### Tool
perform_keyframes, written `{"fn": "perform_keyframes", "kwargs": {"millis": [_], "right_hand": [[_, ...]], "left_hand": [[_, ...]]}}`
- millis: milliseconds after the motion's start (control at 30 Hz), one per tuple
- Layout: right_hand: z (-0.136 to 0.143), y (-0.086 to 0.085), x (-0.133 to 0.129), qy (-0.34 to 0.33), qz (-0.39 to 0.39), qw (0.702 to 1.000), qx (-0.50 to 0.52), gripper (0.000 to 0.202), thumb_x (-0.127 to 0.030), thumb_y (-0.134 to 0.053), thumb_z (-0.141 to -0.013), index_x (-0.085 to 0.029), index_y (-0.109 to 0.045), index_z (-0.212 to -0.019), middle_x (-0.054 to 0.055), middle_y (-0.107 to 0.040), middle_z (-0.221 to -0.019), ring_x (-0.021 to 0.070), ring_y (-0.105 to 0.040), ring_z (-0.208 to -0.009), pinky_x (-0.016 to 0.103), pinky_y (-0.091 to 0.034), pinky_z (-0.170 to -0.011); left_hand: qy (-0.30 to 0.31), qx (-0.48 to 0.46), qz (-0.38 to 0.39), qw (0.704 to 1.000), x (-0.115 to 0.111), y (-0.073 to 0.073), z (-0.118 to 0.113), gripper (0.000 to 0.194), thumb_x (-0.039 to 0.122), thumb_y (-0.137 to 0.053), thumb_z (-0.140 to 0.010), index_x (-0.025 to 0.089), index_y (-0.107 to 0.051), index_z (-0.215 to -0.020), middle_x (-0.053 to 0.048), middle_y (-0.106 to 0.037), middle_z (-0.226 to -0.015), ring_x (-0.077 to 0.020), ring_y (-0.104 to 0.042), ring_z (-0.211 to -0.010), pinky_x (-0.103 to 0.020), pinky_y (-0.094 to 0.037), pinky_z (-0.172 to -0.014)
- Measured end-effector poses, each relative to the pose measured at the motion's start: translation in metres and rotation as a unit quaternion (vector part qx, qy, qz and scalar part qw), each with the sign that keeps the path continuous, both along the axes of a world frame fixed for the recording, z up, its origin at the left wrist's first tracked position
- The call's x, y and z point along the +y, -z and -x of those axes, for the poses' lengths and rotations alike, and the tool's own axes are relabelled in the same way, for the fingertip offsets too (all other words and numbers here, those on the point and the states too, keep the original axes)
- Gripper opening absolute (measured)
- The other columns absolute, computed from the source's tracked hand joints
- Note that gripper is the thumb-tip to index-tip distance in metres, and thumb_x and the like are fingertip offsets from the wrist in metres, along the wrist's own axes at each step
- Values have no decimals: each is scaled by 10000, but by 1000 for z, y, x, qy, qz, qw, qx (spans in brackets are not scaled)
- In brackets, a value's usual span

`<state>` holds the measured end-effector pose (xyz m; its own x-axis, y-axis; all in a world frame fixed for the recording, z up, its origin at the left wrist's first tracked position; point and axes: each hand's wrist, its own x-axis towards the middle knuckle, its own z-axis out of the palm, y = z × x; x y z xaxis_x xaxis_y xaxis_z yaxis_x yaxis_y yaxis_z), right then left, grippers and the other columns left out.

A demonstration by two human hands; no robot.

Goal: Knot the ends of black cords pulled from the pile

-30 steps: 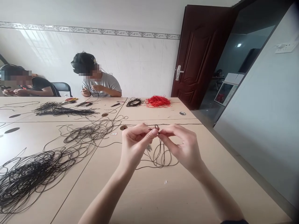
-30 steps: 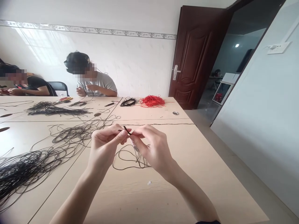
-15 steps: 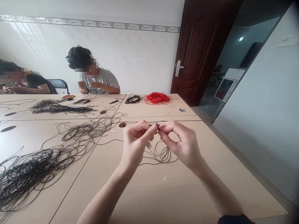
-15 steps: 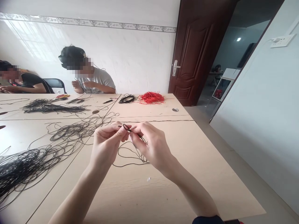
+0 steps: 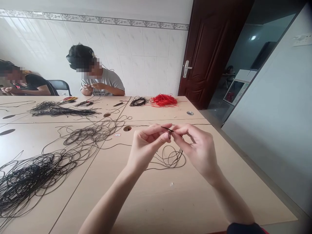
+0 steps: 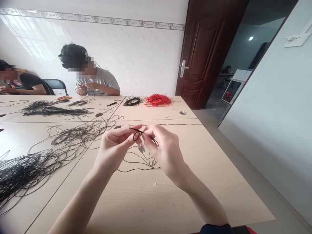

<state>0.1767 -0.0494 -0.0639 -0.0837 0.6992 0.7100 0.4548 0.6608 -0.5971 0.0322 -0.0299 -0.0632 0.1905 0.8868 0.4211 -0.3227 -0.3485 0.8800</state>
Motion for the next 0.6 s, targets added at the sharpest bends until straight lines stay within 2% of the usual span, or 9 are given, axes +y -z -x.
{"fn": "perform_keyframes", "kwargs": {"millis": [167,300,467,600], "right_hand": [[-2,1,0,13,-28,999,-7,63,-169,-542,-819,-179,-518,-762,34,-655,-944,149,-622,-885,212,-486,-620],[1,1,0,19,-36,999,-25,80,-176,-552,-815,-182,-513,-745,23,-651,-866,124,-609,-773,213,-470,-578],[3,0,-4,-4,-13,1000,-17,114,-180,-539,-831,-179,-502,-724,11,-652,-886,115,-604,-806,209,-481,-639],[6,1,-4,-16,-10,1000,-14,119,-199,-537,-833,-173,-506,-721,24,-648,-875,117,-600,-770,224,-486,-631]], "left_hand": [[-7,6,-6,1000,-2,-2,-3,170,135,-738,-651,212,-733,-802,-13,-621,-741,-79,-556,-593,-201,-504,-536],[-67,1,-19,998,-2,2,-4,132,212,-706,-702,226,-733,-831,-18,-622,-722,-87,-558,-585,-210,-500,-519],[-149,34,-65,986,-3,2,-4,83,207,-666,-747,210,-727,-802,5,-594,-604,-65,-537,-532,-169,-445,-460],[-170,35,-83,981,-4,0,-3,60,184,-659,-749,208,-713,-739,14,-617,-621,-59,-532,-513,-174,-428,-446]]}}
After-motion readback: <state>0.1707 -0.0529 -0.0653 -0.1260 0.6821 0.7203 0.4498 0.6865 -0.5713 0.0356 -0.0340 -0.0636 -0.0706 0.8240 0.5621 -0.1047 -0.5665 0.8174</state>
